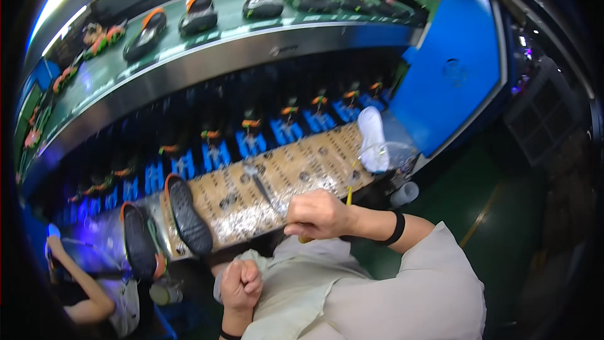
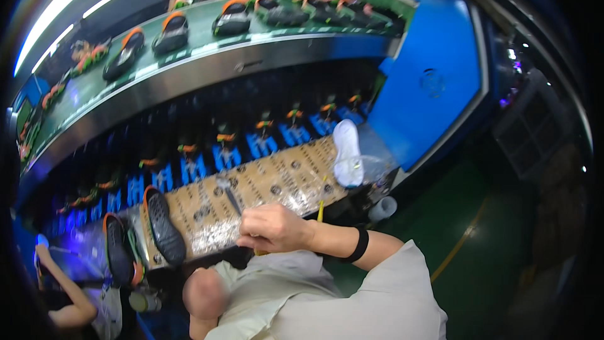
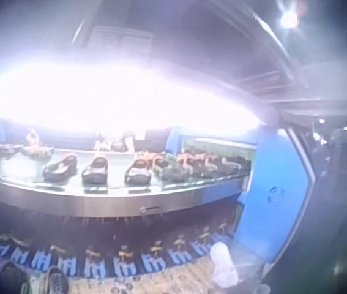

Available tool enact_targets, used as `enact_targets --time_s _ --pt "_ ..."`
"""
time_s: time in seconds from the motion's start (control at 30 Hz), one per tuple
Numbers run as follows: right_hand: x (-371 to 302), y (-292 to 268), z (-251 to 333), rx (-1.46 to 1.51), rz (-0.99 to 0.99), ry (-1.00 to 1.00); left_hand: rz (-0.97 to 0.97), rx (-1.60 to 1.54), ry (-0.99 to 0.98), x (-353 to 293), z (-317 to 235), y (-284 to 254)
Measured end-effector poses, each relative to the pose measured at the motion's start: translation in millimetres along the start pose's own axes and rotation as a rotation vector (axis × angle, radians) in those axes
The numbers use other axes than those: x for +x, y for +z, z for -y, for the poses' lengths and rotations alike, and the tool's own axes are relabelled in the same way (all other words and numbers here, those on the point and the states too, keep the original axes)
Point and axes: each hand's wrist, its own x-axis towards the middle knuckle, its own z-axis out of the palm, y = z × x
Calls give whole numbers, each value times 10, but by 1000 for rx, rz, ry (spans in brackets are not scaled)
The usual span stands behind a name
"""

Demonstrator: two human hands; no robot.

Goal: Applying glue to the bottom of shoe soles using a brush while on an assembly line.

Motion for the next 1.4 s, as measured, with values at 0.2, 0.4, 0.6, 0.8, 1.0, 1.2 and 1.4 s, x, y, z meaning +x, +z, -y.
enact_targets --time_s 0.2,0.4,0.6,0.8,1.0,1.2,1.4 --pt "813 -1637 271 -273 -160 -151 107 173 -13 112 122 128" --pt "1759 -3301 368 -1007 -637 -221 46 422 -149 131 85 375" --pt "2636 -4968 297 -1748 -779 -337 189 327 -150 157 40 478" --pt "2857 -4949 -848 -1213 -280 -58 261 352 18 31 92 386" --pt "2502 -5652 -791 -1340 -403 -287 266 432 -8 10 179 596" --pt "1580 -2533 -25 -592 -501 -247 198 507 155 -56 96 519" --pt "398 -446 255 61 -137 155 -76 567 388 34 -130 600"
